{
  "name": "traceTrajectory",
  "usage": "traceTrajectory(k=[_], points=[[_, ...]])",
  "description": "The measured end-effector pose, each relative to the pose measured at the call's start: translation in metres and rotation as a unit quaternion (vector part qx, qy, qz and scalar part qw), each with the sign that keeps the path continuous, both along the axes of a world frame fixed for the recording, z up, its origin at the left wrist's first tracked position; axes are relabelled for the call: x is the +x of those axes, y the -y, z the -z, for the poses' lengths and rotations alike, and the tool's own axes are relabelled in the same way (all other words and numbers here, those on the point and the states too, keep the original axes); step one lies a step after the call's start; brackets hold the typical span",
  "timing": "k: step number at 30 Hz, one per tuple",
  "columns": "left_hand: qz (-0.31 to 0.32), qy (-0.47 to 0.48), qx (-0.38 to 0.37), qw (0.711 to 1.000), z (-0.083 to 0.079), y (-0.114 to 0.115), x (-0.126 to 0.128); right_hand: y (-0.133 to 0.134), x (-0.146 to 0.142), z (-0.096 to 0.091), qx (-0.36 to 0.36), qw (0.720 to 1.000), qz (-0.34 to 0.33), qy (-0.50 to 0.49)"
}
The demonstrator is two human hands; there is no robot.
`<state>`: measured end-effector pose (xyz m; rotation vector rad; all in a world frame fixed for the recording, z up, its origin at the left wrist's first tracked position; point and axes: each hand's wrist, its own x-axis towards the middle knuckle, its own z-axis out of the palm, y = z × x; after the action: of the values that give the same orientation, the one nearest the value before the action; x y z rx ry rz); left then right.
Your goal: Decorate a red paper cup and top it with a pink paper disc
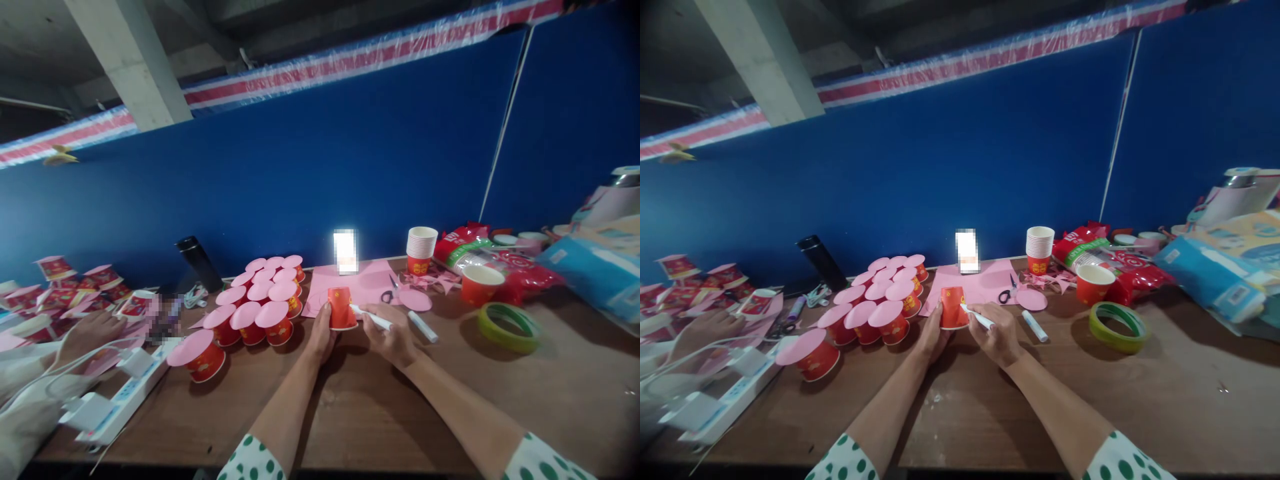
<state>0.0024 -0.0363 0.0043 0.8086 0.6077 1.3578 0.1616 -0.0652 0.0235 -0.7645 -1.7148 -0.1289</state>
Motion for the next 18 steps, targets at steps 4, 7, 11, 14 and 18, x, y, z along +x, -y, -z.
traceTrajectory(k=[4, 7, 11, 14, 18], points=[[-0.002, 0.002, -0.004, 1.0, -0.0007, 0.0003, 0.0, 0.0013, 0.0001, -0.002, 0.001, 1.0, 0.001, 0.004], [0.004, 0.002, -0.008, 1.0, -0.0015, 0.0009, -0.0003, 0.0017, 0.0004, -0.0022, -0.004, 1.0, -0.003, 0.006], [0.003, -0.003, -0.016, 1.0, -0.0028, 0.0019, -0.0001, 0.0028, 0.0009, -0.003, -0.014, 1.0, -0.004, 0.007], [0.003, -0.008, -0.021, 1.0, -0.0037, 0.0022, 0.0005, 0.0041, 0.0009, -0.0042, -0.012, 1.0, -0.006, 0.005], [0.013, -0.006, -0.02, 1.0, -0.0039, 0.0017, 0.0011, 0.0043, 0.0003, -0.0043, 0.0, 1.0, -0.007, -0.001]])
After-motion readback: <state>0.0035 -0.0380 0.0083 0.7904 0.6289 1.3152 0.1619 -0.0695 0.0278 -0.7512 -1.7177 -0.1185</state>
